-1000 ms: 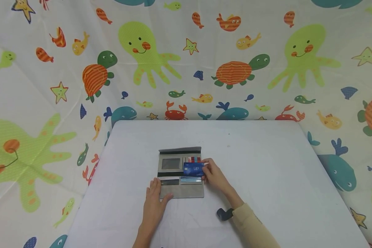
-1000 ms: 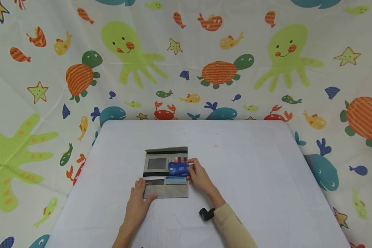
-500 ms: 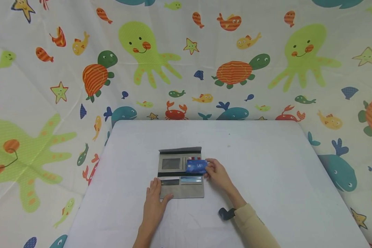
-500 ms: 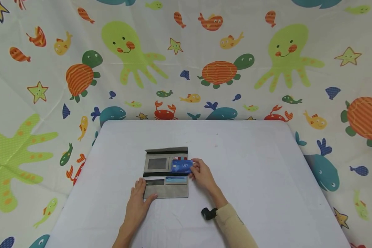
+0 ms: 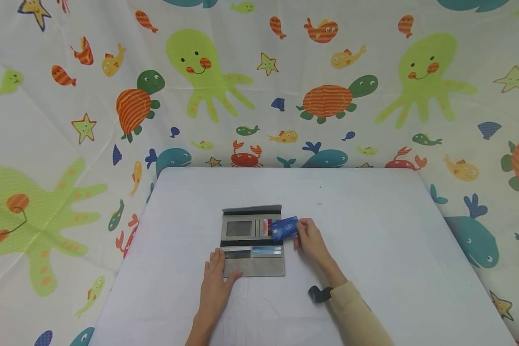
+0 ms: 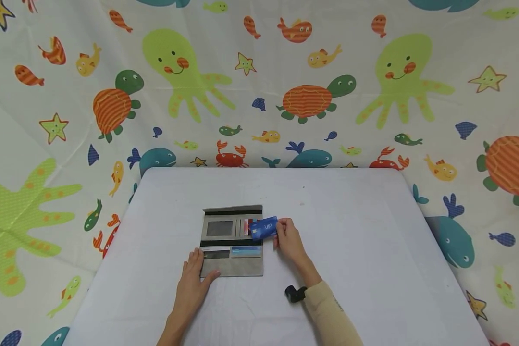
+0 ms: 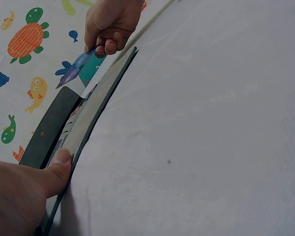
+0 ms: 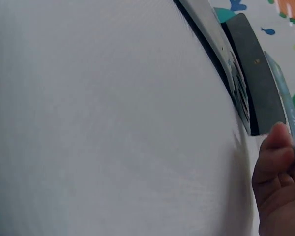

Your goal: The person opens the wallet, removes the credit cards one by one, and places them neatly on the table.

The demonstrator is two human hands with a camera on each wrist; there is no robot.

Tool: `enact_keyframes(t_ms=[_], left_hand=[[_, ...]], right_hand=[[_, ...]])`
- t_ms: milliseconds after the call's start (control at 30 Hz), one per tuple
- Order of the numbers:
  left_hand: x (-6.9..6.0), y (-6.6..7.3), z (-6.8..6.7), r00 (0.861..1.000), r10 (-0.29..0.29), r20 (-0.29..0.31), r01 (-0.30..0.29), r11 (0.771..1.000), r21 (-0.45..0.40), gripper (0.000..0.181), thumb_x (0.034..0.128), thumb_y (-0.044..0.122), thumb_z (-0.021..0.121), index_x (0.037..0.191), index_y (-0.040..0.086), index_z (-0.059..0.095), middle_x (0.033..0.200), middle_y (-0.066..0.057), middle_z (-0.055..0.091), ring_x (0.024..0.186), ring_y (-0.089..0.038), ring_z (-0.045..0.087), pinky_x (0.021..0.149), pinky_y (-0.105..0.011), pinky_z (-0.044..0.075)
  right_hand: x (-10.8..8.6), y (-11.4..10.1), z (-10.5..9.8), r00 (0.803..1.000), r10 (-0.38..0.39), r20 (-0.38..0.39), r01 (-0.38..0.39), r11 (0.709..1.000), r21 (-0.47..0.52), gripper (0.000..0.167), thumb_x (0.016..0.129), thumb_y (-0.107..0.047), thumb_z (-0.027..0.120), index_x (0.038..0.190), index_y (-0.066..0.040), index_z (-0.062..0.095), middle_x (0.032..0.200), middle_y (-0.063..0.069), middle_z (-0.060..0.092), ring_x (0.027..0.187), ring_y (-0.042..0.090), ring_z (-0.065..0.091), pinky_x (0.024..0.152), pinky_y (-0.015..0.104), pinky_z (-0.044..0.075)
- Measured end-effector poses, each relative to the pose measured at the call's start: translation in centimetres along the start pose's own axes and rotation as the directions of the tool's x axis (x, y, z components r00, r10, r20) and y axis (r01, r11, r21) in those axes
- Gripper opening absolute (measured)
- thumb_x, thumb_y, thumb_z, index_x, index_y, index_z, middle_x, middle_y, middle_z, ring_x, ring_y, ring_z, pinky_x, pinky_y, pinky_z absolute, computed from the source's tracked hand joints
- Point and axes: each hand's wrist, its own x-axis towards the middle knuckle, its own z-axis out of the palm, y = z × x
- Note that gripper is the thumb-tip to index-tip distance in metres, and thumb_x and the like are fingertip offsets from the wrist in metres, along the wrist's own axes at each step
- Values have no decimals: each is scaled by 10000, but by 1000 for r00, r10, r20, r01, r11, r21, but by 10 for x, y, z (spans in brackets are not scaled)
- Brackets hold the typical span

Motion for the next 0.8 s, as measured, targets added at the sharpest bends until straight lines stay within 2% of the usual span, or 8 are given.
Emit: enact_keyframes(t_ms=[133,233,500,800], left_hand=[[0,0,0,1000,-2,4,2,1000,-4,870,885,388,740,1531,-32,338,1638,-196,263,1549,-369,190,1270,-557,160],[0,1,-1,1000,-4,4,4,1000,-5,869,884,378,743,1532,-32,335,1638,-197,263,1549,-369,190,1270,-555,160],[-1,-3,1,999,27,-34,-27,1000,-2,882,873,419,738,1520,-41,355,1630,-204,286,1540,-380,215,1261,-563,179],[-1,-2,0,1000,26,-17,-26,1000,-8,867,887,408,729,1520,-48,350,1631,-209,276,1542,-382,204,1263,-566,170]], right_hand=[[7,3,-4,999,28,-19,-28,1000,11,296,1095,-258,387,1290,-47,454,732,55,614,571,137,558,516,223,478],[13,5,-8,999,38,-33,-36,998,48,306,1095,-256,391,1308,-40,429,752,69,614,575,129,560,515,220,492],[36,6,-23,995,41,-89,-28,989,143,353,1077,-217,464,1347,-3,389,774,75,649,555,95,584,480,209,502],[60,-3,-34,986,47,-163,-26,991,128,375,1044,-195,538,1344,7,439,769,70,682,522,80,581,469,205,504]])
